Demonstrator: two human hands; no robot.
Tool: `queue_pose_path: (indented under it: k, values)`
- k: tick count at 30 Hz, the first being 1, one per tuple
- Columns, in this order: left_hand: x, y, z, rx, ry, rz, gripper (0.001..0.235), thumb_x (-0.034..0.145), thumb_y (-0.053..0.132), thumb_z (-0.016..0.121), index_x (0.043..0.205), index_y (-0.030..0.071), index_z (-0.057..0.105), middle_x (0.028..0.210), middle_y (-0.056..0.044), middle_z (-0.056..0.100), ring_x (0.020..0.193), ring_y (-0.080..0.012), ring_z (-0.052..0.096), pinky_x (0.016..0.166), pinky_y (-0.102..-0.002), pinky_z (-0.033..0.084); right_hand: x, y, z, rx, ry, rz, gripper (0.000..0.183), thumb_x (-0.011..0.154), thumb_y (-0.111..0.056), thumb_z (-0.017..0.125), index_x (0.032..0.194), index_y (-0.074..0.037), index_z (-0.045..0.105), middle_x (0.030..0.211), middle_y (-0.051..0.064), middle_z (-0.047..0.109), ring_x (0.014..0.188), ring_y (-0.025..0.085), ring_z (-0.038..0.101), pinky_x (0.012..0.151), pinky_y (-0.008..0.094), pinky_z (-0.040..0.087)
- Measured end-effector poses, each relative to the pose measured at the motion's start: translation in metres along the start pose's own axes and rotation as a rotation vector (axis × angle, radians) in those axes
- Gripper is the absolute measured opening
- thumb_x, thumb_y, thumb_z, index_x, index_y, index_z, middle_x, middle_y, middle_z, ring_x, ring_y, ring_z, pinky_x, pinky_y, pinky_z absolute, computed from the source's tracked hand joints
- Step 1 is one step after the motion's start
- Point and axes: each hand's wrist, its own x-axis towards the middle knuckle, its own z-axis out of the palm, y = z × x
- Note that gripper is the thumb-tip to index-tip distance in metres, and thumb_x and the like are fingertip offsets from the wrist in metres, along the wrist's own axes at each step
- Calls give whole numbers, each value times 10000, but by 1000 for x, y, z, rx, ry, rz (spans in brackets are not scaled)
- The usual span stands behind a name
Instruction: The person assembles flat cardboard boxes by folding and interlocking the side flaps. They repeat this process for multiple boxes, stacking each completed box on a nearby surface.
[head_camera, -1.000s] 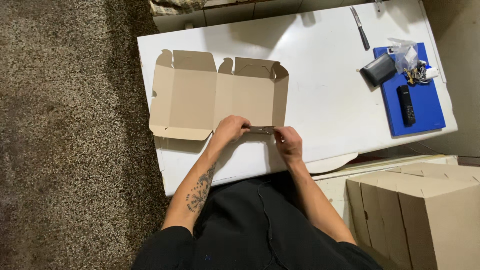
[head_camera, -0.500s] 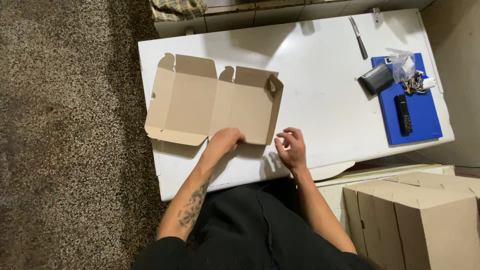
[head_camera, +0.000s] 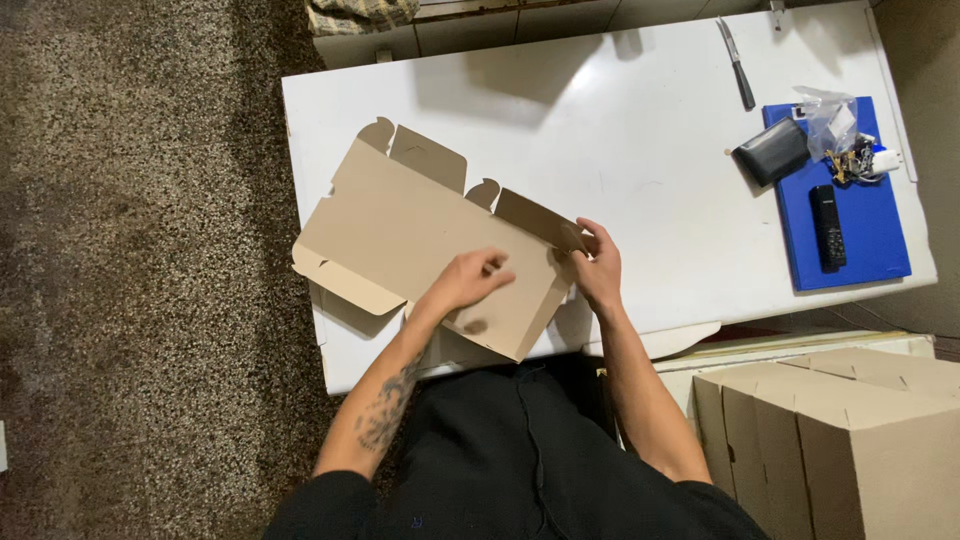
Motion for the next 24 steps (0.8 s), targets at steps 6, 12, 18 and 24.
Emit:
queue_pose_path:
  k: [6, 12, 18, 24]
  values:
    - [30, 68, -7, -298, 88, -306, 1126, 789, 940, 498, 1300, -59, 598, 1075, -230, 711, 939, -286, 752, 851, -479, 591, -17, 20, -6, -21, 7, -136, 272, 897, 66, 627, 1061, -96, 772, 1286, 161, 722, 1175, 285, 692, 898, 400, 601]
    - [44, 70, -5, -218, 163, -391, 967, 760, 709, 712, 1307, -81, 607, 1180, -259, 679, 1177, -412, 661, 947, -540, 532, -17, 50, -8, -74, 179, -206, 271, 877, 40, 714, 1050, -149, 802, 1131, 61, 759, 975, 171, 714, 746, 281, 636]
    - [43, 61, -5, -260, 147, -398, 797, 793, 460, 711, 1324, -120, 581, 1236, -279, 652, 1216, -405, 640, 946, -524, 536, -24, 85, -18, -56, 270, -135, 217, 912, -5, 703, 1063, -134, 791, 1102, 72, 754, 976, 169, 704, 778, 306, 623]
    - [61, 19, 12, -323, 169, -347, 787, 778, 399, 789, 1327, -136, 608, 1272, -301, 656, 1258, -404, 615, 980, -503, 530, -9, 99, -31, 54, 108, -93, 235, 915, 41, 671, 1091, -75, 775, 1072, 117, 767, 957, 171, 713, 797, 337, 615]
